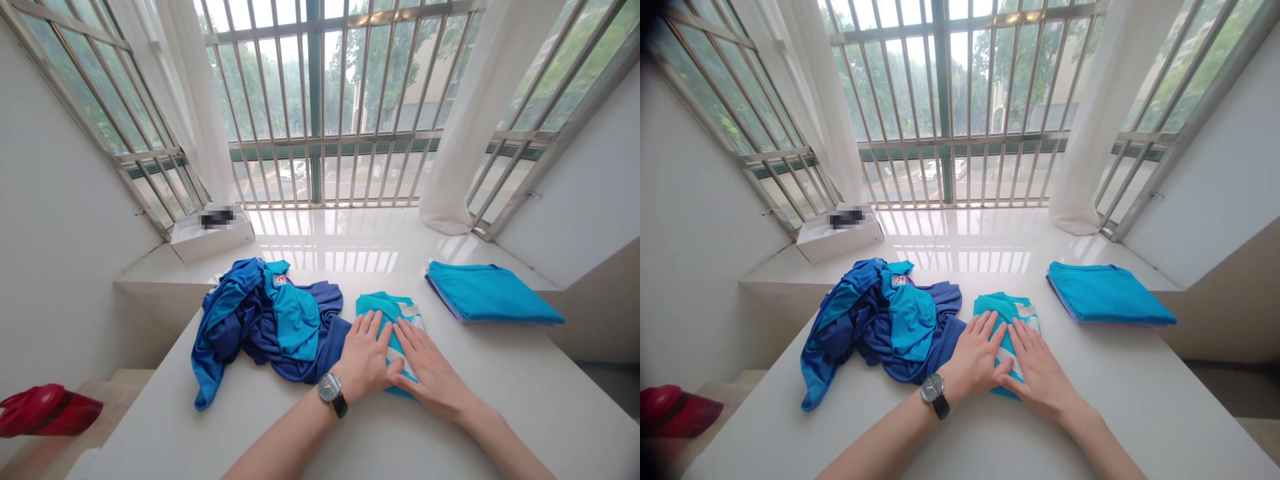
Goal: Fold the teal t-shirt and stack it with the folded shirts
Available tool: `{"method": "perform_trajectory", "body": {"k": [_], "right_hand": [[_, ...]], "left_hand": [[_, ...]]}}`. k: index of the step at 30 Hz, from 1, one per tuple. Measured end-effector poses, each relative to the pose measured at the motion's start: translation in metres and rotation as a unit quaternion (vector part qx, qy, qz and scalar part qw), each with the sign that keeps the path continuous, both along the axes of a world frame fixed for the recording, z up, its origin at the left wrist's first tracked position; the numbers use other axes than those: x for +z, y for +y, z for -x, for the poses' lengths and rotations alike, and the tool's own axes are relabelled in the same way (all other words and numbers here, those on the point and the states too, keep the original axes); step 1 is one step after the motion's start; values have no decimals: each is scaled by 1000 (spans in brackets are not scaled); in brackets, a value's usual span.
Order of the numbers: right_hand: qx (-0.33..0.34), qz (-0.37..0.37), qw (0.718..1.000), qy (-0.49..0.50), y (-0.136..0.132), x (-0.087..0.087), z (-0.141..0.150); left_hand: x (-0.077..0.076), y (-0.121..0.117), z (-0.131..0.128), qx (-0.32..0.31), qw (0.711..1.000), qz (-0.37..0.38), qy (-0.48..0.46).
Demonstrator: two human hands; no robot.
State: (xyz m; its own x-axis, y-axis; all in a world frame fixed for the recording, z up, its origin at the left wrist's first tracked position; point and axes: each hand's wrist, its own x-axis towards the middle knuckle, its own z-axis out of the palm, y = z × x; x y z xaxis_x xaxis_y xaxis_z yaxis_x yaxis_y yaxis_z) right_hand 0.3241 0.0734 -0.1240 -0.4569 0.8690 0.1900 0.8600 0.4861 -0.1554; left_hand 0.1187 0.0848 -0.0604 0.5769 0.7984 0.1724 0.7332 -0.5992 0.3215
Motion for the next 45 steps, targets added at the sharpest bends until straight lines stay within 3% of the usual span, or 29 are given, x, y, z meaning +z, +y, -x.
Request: {"method": "perform_trajectory", "body": {"k": [7, 14, 20, 29, 41, 45], "right_hand": [[-18, 7, 1000, 7, 0, -1, -1], [-15, -1, 999, 38, -1, -1, -2], [-5, -76, 992, 98, -19, 11, 0], [-3, -5, 999, 35, -30, 7, 8], [-8, -45, 999, 0, -32, 3, 5], [-4, -47, 999, 0, -33, 5, 6]], "left_hand": [[-1, 4, -2, -11, 1000, 19, 3], [-11, 2, 2, 5, 998, 6, -65], [-11, -18, 23, -8, 998, 1, -56], [-14, -24, 29, -10, 1000, -14, -5], [5, -20, 34, -29, 999, 40, -2], [1, -17, 36, -25, 999, 30, -33]]}}
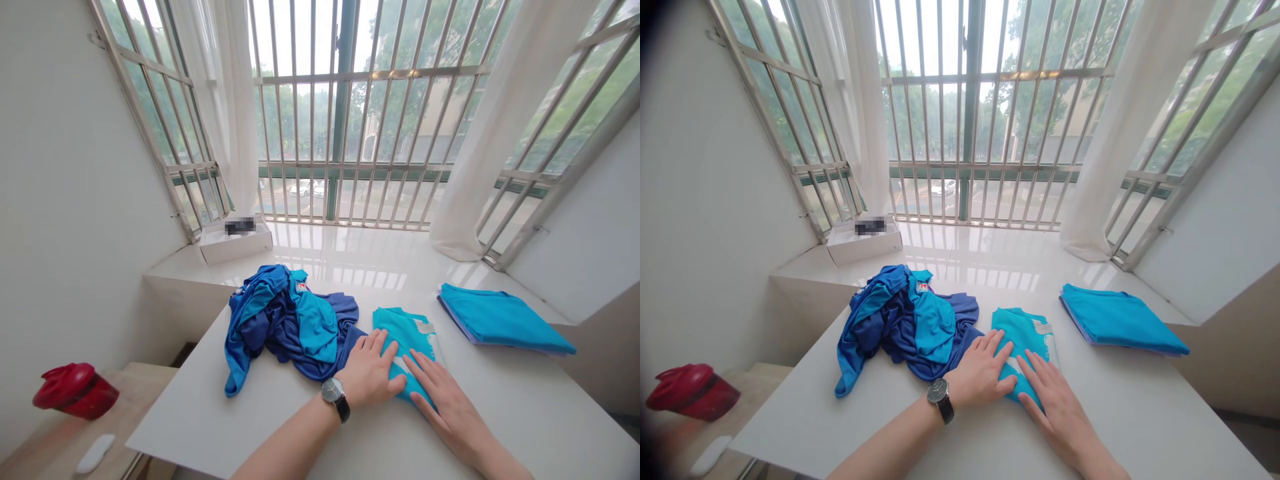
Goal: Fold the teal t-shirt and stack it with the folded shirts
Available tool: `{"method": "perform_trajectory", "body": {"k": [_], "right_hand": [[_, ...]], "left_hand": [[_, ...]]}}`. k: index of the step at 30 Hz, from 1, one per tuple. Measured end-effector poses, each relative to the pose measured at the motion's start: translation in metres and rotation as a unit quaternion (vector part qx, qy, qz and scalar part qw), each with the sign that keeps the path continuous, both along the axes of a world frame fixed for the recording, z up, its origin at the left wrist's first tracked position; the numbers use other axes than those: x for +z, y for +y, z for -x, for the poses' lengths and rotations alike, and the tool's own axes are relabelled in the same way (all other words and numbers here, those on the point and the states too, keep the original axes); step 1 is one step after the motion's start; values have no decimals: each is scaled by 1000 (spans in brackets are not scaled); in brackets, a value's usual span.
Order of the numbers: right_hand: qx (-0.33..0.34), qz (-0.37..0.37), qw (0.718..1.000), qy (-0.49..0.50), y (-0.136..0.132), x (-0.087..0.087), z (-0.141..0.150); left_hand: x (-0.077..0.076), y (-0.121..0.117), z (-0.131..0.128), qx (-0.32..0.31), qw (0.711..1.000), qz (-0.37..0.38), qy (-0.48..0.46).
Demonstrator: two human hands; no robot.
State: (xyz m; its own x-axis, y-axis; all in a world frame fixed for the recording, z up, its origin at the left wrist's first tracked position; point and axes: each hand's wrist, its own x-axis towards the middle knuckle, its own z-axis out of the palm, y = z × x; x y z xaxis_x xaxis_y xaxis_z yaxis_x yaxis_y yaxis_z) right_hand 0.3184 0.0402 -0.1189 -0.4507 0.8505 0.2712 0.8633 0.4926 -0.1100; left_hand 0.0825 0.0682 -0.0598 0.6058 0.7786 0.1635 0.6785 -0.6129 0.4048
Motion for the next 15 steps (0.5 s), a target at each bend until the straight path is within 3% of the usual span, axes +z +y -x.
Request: {"method": "perform_trajectory", "body": {"k": [6, 15], "right_hand": [[-9, 5, 1000, 23, 1, 0, 0], [-25, 28, 998, 47, 2, -2, 1]], "left_hand": [[-11, -1, -1, 6, 1000, 2, -29], [-7, -4, -2, 18, 999, -6, -31]]}}
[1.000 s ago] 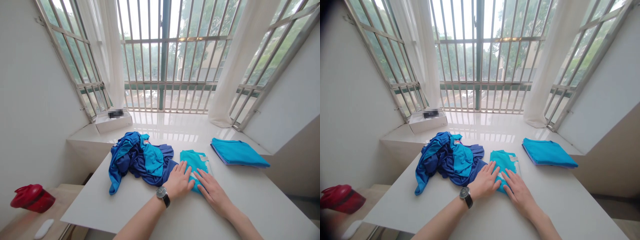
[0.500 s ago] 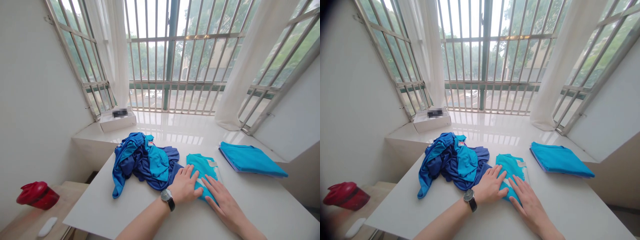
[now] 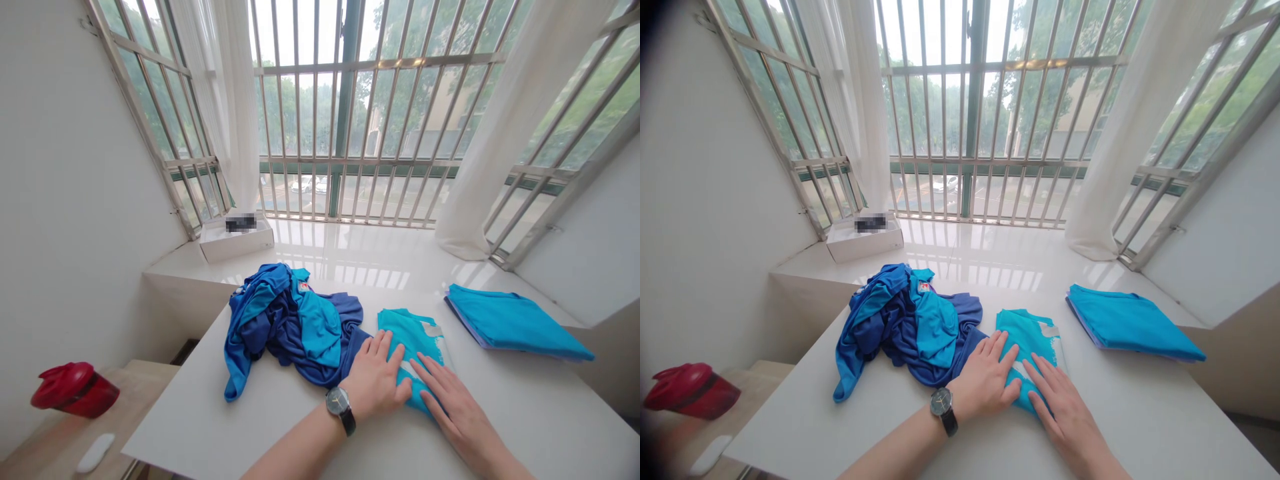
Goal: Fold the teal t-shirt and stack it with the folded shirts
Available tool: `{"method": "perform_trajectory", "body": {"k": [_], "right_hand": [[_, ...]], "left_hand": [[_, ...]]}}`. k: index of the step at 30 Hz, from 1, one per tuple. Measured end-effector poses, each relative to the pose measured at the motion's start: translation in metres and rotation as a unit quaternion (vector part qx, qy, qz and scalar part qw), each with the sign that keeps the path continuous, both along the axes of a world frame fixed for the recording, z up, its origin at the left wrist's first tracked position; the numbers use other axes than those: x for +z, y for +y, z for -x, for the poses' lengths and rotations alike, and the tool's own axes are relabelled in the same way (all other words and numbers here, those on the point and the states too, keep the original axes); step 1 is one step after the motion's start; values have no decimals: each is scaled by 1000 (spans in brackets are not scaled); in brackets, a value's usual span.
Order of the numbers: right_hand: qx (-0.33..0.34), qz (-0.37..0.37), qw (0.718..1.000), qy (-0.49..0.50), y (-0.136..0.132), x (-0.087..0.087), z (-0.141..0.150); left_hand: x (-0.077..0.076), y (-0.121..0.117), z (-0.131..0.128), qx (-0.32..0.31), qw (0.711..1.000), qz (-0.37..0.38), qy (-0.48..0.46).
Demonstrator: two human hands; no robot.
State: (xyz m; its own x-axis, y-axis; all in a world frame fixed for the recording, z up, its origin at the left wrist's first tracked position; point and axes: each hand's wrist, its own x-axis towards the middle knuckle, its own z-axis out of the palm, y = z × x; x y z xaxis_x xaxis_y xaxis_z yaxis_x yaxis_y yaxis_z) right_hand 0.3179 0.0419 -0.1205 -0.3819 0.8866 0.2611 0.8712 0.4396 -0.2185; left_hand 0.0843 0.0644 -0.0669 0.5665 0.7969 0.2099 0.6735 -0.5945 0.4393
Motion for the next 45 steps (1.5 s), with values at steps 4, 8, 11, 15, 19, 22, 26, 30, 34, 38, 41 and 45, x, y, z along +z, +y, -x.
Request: {"method": "perform_trajectory", "body": {"k": [4, 8, 11, 15, 19, 22, 26, 30, 34, 38, 41, 45], "right_hand": [[-34, 32, 999, 20, 6, 6, 3], [-68, 35, 997, 29, 23, 15, 16], [-80, -18, 996, 28, 39, 11, 29], [-48, -33, 998, 26, 51, -11, 36], [-38, -57, 998, 16, 52, -24, 34], [-33, -67, 997, 0, 51, -24, 35], [-31, -69, 997, -10, 49, -21, 38], [-39, -58, 997, -13, 46, -20, 40], [-56, -17, 998, -23, 43, -15, 43], [-60, 6, 998, -27, 41, -6, 47], [-60, 17, 998, -9, 41, 1, 48], [-56, 48, 992, 98, 37, 22, 46]], "left_hand": [[-1, 0, -1, 4, 1000, -6, 4], [-2, 1, -2, 5, 1000, 7, 7], [-2, 4, 1, -4, 1000, 18, 9], [-4, 11, 5, -14, 1000, 19, -13], [-7, 16, 7, 2, 998, 17, -58], [-7, 15, 5, 10, 999, 1, -50], [-6, 12, 3, 23, 999, -12, -34], [-7, 9, 2, 36, 999, -19, -11], [-6, 8, 3, 45, 999, -5, 14], [-4, 6, 4, 44, 999, 1, 19], [-6, 6, 3, 50, 999, -5, 4], [-5, 15, 6, 59, 996, 46, -46]]}}
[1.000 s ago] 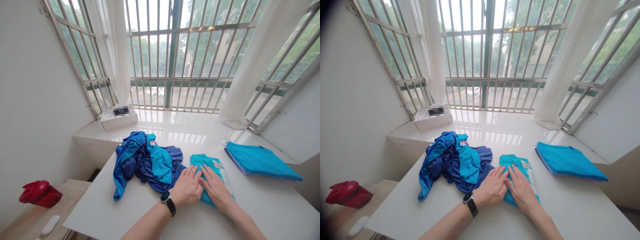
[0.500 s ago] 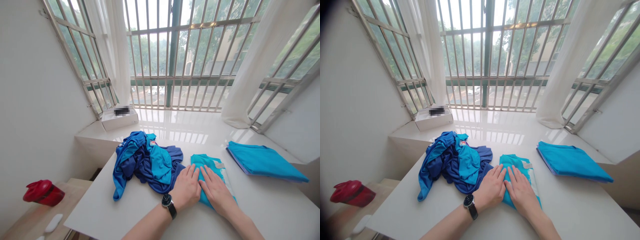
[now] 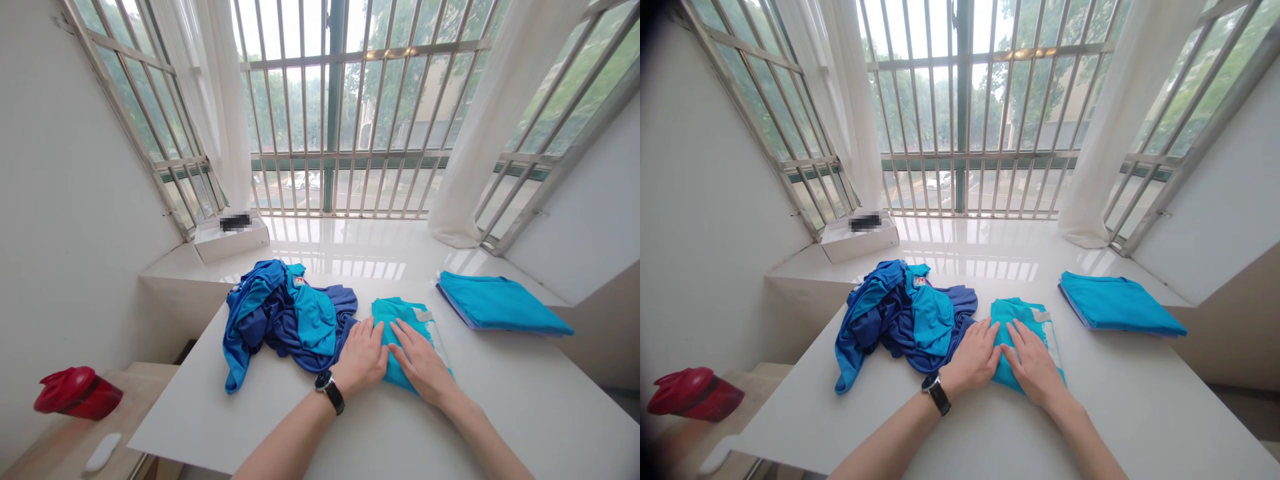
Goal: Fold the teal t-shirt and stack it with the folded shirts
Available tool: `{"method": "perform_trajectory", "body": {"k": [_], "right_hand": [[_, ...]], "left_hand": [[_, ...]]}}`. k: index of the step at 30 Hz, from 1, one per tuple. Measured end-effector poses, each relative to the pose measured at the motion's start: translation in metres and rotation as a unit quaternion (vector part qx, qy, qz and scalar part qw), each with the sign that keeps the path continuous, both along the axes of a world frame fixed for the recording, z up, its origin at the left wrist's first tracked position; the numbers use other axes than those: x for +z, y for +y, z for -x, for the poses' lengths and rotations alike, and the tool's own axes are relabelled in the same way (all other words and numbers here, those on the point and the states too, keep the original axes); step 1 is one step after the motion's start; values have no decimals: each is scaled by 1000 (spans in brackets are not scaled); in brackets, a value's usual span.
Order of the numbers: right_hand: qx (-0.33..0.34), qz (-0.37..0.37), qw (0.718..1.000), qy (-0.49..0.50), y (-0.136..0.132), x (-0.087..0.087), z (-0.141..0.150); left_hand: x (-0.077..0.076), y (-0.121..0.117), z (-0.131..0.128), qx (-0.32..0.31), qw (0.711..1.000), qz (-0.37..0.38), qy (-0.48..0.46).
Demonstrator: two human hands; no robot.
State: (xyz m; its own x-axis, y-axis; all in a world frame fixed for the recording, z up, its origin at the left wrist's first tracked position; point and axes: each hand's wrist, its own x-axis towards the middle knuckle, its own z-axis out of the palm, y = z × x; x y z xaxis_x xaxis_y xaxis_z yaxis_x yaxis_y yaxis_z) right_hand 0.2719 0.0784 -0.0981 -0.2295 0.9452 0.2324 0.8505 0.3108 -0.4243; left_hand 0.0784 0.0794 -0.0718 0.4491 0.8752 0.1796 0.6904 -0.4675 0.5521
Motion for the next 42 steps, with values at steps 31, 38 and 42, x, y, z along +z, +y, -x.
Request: {"method": "perform_trajectory", "body": {"k": [31, 38, 42], "right_hand": [[-371, -90, 648, 659, -118, 57, -58], [-491, 33, 788, 370, -195, -8, -140], [-447, 66, 811, 370, -205, -12, -162]], "left_hand": [[7, -21, 1, -35, 987, -66, 144], [17, -18, 6, -82, 983, -33, 163], [21, -20, 7, -86, 983, -26, 162]]}}
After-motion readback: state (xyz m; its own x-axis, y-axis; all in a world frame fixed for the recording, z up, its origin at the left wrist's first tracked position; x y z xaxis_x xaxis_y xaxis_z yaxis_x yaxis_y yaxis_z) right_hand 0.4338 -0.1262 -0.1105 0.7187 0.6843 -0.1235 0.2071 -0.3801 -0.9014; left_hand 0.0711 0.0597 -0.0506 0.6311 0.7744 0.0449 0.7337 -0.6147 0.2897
